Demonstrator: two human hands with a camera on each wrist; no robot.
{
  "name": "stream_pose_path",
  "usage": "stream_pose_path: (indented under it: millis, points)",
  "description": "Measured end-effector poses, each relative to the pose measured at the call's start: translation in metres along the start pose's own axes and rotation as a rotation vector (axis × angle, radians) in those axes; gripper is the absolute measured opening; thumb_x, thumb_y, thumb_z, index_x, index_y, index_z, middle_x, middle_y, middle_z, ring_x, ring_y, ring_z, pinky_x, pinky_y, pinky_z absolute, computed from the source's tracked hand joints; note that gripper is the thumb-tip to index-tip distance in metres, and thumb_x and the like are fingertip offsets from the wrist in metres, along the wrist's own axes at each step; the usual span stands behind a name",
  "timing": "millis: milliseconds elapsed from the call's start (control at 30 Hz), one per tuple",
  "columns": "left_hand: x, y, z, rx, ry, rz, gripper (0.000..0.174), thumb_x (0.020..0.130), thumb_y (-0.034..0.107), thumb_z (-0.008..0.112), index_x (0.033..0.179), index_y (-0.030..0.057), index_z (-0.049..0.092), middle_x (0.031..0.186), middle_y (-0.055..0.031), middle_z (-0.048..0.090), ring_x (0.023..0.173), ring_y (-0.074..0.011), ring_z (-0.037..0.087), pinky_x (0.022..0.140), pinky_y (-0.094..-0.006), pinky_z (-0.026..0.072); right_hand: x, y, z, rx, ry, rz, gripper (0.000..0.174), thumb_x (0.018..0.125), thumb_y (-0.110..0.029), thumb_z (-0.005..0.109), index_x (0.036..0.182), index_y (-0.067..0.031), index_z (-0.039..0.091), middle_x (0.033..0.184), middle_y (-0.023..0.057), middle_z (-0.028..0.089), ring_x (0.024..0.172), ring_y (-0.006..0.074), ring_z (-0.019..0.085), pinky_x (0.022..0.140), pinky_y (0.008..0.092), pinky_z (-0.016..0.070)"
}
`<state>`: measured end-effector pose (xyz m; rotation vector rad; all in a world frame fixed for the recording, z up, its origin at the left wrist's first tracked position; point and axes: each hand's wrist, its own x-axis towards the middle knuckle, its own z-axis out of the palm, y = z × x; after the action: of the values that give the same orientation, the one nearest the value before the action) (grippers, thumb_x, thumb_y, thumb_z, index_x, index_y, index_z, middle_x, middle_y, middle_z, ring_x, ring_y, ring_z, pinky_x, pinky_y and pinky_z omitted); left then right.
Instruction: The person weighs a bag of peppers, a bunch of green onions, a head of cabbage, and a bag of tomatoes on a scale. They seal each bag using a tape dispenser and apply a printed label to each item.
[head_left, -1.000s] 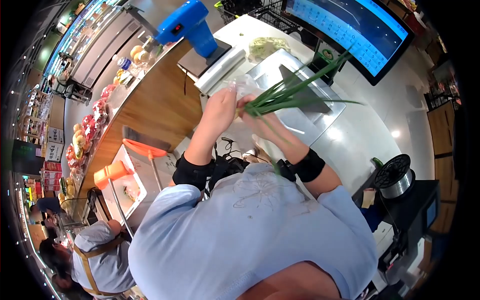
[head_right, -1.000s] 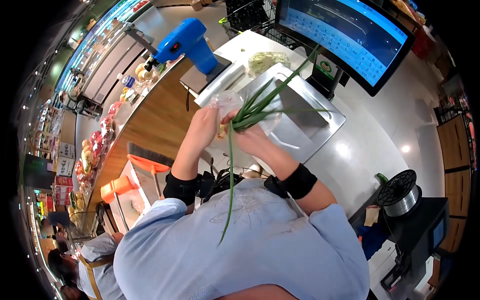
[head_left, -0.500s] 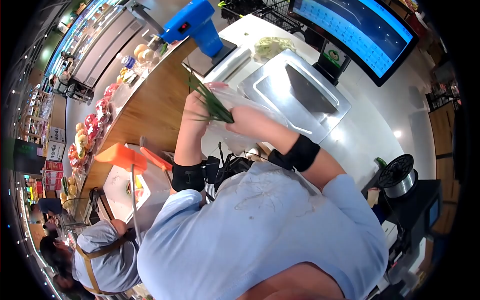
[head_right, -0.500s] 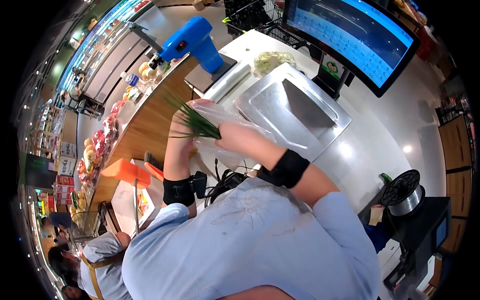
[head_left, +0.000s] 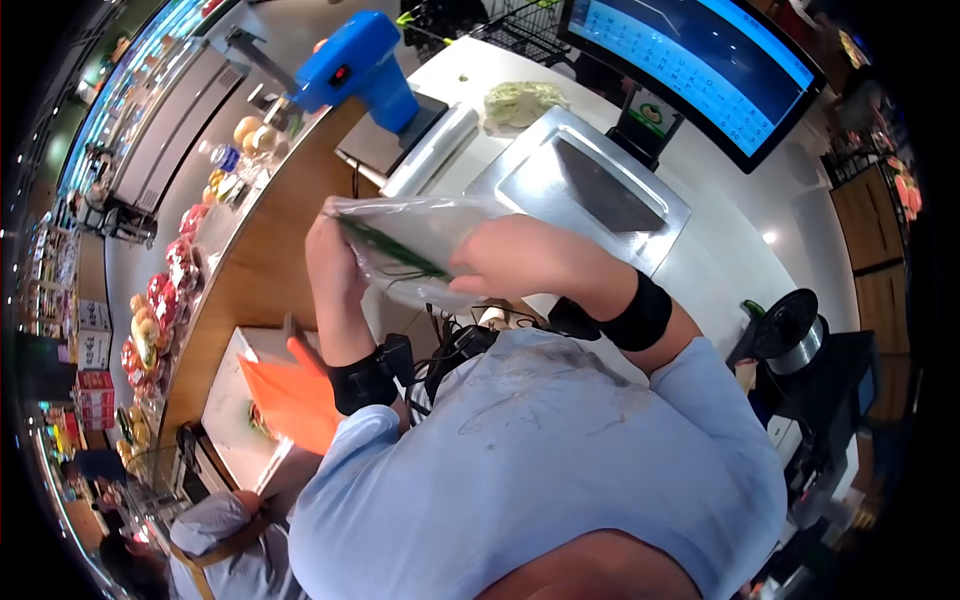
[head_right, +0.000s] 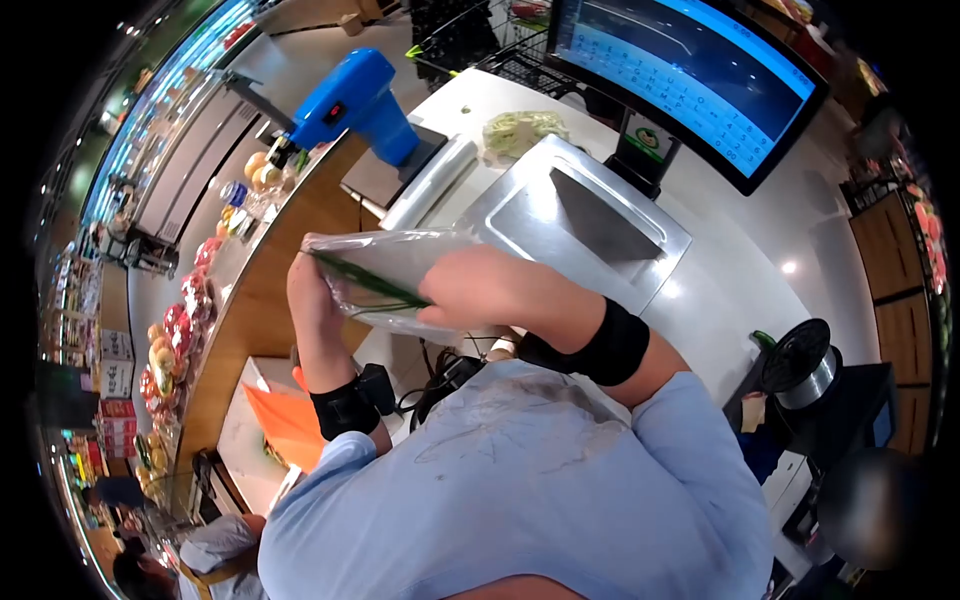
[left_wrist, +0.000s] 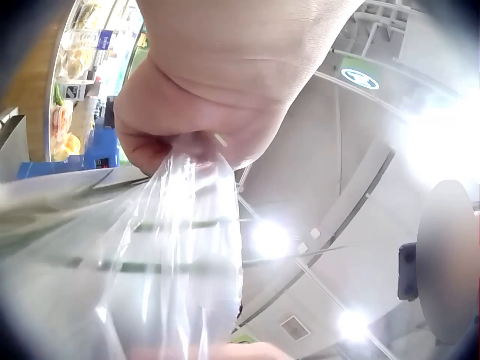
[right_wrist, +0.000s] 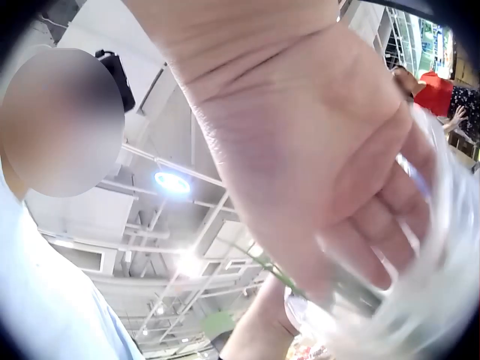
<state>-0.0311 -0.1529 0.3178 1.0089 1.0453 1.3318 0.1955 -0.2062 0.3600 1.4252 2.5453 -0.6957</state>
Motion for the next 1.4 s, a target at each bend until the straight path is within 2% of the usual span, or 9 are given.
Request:
stream_pose_path:
  millis: [67,133,300,333,500,733,1000,1267,1400]
  points:
    - [0.005,0.008,0.006,-0.056,0.081,-0.061,0.03,0.096,0.026,0.044,0.085,0.004,0.061,0.071,-0.0026,0.057,0.062,-0.0103,0.049,0.056,-0.0244,0.0395,-0.014,0.014,0.0,0.427,0.311,-0.315,0.029,0.086,-0.028,0.059,0.096,-0.0024,0.069,0.088,0.0141,0.068,0.081,0.0319,0.064,0.072,0.0379,0.0507]
    - [0.02,0.001,-0.011,0.105,0.047,-0.014,0.03,0.096,0.028,0.045,0.082,0.0056,0.059,0.07,-0.0015,0.057,0.062,-0.0088,0.05,0.054,-0.0236,0.0386,-0.03,0.035,-0.004,0.536,0.337,-0.276,0.027,0.086,-0.025,0.062,0.1,-0.0036,0.068,0.089,0.0134,0.068,0.081,0.0286,0.065,0.071,0.0352,0.051]
    - [0.046,-0.002,-0.022,0.166,-0.022,0.039,0.036,0.099,0.031,0.043,0.084,0.0017,0.059,0.072,-0.0087,0.064,0.068,-0.0133,0.056,0.067,-0.0254,0.043,-0.053,0.085,0.001,0.547,0.502,0.08,0.024,0.087,-0.021,0.061,0.101,-0.0027,0.067,0.088,0.0121,0.068,0.081,0.0235,0.065,0.07,0.0303,0.0499]
    - [0.051,-0.004,-0.016,0.134,0.02,0.094,0.035,0.099,0.03,0.044,0.078,0.0064,0.06,0.062,0.0003,0.058,0.046,-0.0027,0.039,0.041,-0.0194,0.0259,-0.053,0.091,0.001,0.517,0.558,0.205,0.023,0.087,-0.02,0.061,0.101,-0.0027,0.067,0.088,0.0121,0.068,0.08,0.0236,0.064,0.07,0.0304,0.0498]
    - [0.08,0.003,-0.017,0.259,0.024,0.106,0.035,0.099,0.029,0.042,0.082,0.0059,0.061,0.068,-0.0017,0.062,0.048,-0.0035,0.039,0.043,-0.0202,0.027,-0.053,0.134,0.026,0.531,0.817,0.469,0.022,0.085,-0.024,0.061,0.094,-0.0049,0.067,0.08,0.0142,0.066,0.069,0.0265,0.061,0.064,0.0342,0.0477]
    - [0.15,-0.019,-0.016,0.342,0.045,-0.072,0.029,0.093,0.024,0.045,0.091,0.0022,0.065,0.07,0.0,0.058,0.053,-0.0056,0.043,0.047,-0.0198,0.0321,-0.118,0.134,0.114,0.707,0.931,0.893,0.019,0.086,-0.017,0.06,0.091,0.0,0.065,0.07,0.0085,0.062,0.063,0.0147,0.054,0.06,0.0285,0.0445]
    - [0.188,-0.027,0.014,0.005,-0.18,-0.104,0.036,0.097,0.022,0.037,0.117,-0.0025,0.054,0.12,-0.0181,0.058,0.11,-0.0277,0.056,0.089,-0.0347,0.0495,-0.11,0.06,0.31,0.628,1.25,1.158,0.015,0.083,-0.009,0.063,0.097,-0.0033,0.063,0.088,0.0097,0.062,0.073,0.0183,0.061,0.063,0.0271,0.0489]
    - [0.251,-0.069,0.026,-0.249,-0.381,-0.269,0.035,0.098,0.018,0.036,0.12,-0.0058,0.048,0.123,-0.0246,0.054,0.112,-0.034,0.056,0.096,-0.0429,0.0487,-0.026,0.055,0.319,0.483,1.581,1.264,0.012,0.081,-0.006,0.063,0.09,-0.0011,0.058,0.089,0.0127,0.059,0.075,0.0254,0.059,0.063,0.031,0.0482]
    - [0.259,-0.072,0.039,-0.273,-0.445,-0.334,0.028,0.096,0.025,0.046,0.112,0.0032,0.052,0.114,-0.014,0.059,0.105,-0.0354,0.059,0.093,-0.0453,0.0493,-0.018,0.062,0.331,0.445,1.615,1.218,0.007,0.082,-0.003,0.061,0.086,-0.0005,0.056,0.085,0.0138,0.058,0.073,0.0267,0.058,0.066,0.0316,0.0475]
